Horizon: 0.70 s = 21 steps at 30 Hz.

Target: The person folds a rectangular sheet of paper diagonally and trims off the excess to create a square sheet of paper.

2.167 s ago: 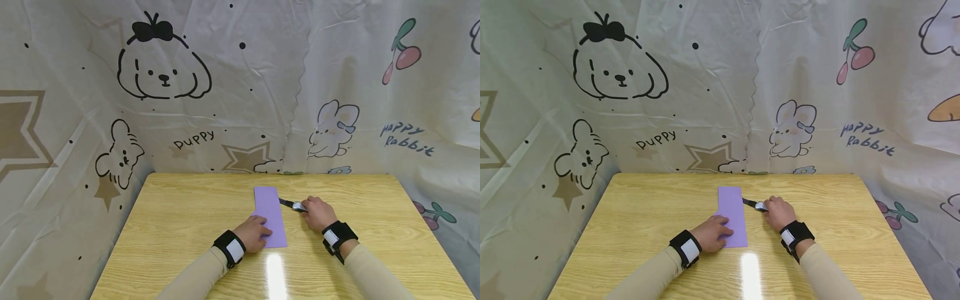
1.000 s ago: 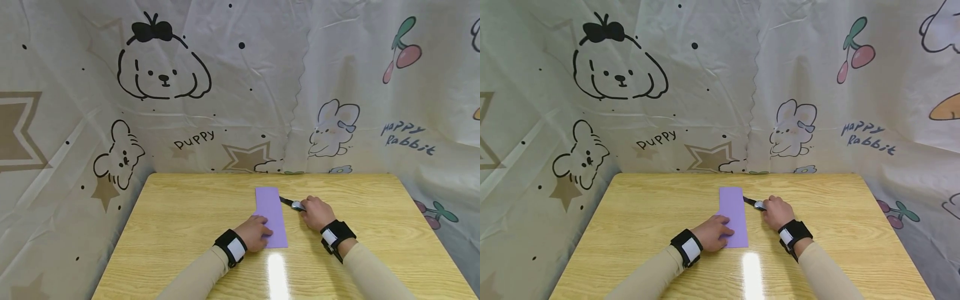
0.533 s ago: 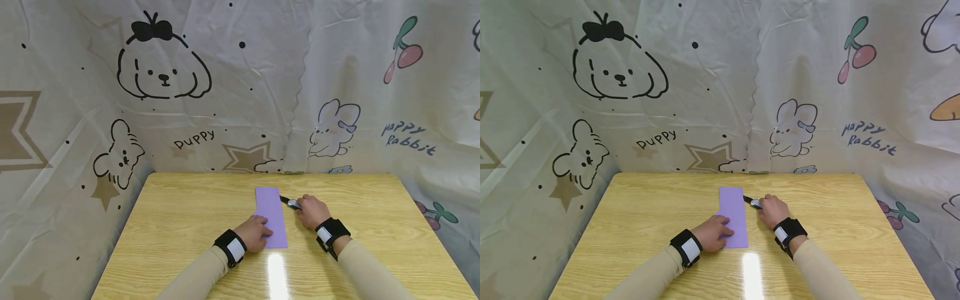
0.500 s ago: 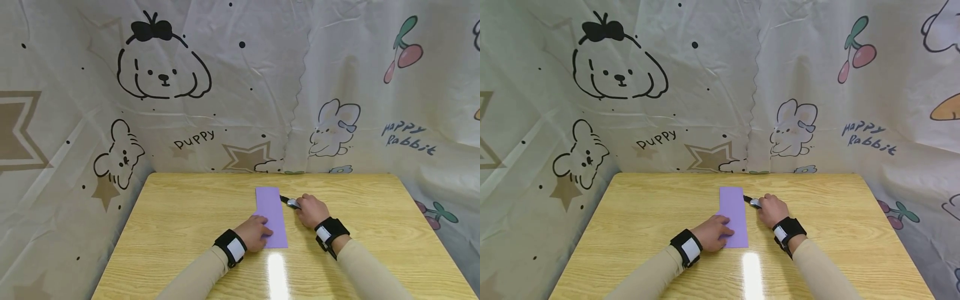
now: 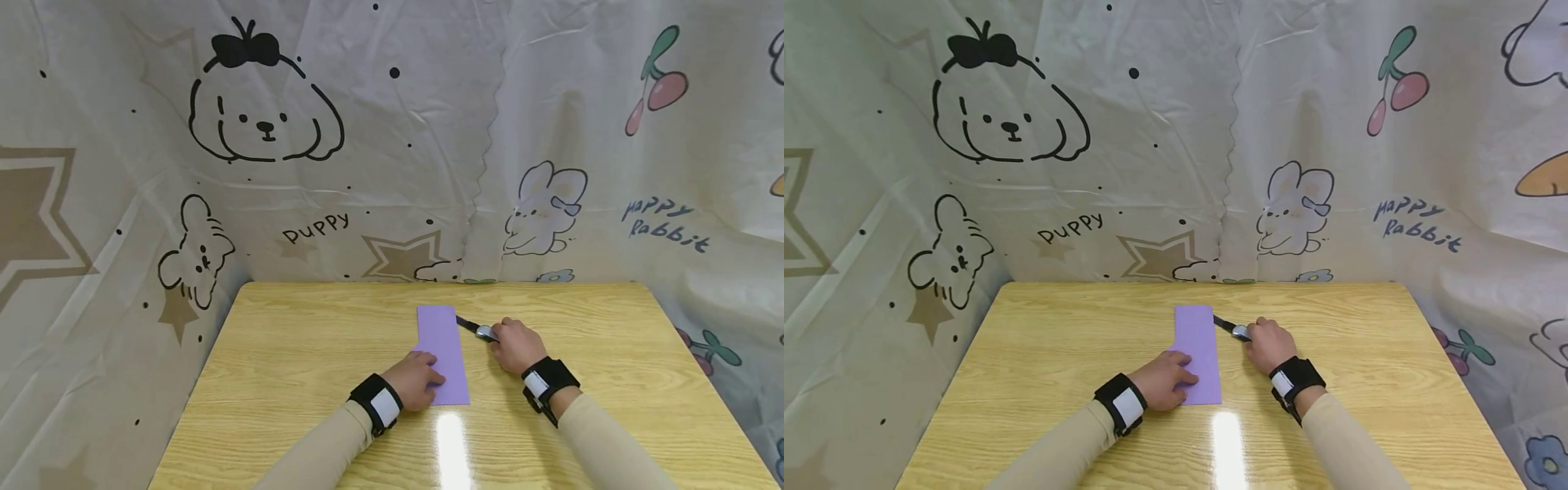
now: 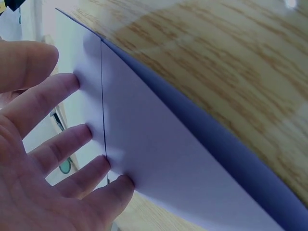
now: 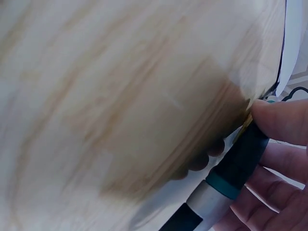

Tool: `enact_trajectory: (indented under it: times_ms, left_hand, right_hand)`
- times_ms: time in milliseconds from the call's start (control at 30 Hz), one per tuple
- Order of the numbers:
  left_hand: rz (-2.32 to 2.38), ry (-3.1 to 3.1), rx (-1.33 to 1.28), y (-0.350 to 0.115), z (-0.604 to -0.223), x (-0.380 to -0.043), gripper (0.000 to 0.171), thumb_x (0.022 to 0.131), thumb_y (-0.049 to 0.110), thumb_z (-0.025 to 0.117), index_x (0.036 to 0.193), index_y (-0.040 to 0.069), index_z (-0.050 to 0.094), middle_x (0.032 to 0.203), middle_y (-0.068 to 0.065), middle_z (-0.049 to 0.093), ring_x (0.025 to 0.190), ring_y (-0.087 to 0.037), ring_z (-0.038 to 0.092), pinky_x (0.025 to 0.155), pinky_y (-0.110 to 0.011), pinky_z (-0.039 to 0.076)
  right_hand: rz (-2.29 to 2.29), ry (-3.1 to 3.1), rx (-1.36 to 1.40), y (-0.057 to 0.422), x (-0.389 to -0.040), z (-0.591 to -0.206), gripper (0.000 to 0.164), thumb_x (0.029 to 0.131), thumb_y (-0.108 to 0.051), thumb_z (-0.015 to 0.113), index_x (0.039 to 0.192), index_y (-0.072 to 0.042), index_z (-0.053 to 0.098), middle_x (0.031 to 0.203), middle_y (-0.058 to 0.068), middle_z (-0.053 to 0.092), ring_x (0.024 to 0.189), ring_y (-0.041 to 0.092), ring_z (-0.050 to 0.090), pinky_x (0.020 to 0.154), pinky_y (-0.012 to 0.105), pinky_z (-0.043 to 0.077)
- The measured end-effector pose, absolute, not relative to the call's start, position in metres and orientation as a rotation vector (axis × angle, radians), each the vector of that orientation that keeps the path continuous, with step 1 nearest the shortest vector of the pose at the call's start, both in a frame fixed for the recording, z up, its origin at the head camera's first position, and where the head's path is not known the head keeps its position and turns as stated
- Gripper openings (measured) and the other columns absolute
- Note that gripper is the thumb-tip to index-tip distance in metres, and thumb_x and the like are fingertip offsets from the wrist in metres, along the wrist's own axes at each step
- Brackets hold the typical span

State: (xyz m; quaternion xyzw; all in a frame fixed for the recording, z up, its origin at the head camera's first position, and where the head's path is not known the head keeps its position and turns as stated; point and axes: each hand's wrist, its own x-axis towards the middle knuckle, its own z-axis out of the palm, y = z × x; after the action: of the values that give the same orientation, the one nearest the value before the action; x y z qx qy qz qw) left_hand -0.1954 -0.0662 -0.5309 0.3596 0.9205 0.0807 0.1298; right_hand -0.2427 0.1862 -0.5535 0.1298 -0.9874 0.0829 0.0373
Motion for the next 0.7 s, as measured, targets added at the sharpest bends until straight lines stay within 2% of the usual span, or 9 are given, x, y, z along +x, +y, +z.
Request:
enact_trajectory:
  times_ms: [700]
  left_hand:
    - [0.22,2.688,1.071,-0.065,-0.53,-0.195,0.033,0.082,0.022,0.056,0.114,0.024,0.062,0.126,-0.006,0.048,0.118,-0.022,0.041,0.101,-0.03,0.03]
  right_hand:
    - [0.237,-3.016,0.397,0.174,-0.256,-0.555,0.018,0.074,-0.019,0.068,0.087,-0.008,0.066,0.071,0.003,0.05,0.061,0.017,0.047,0.048,0.032,0.039]
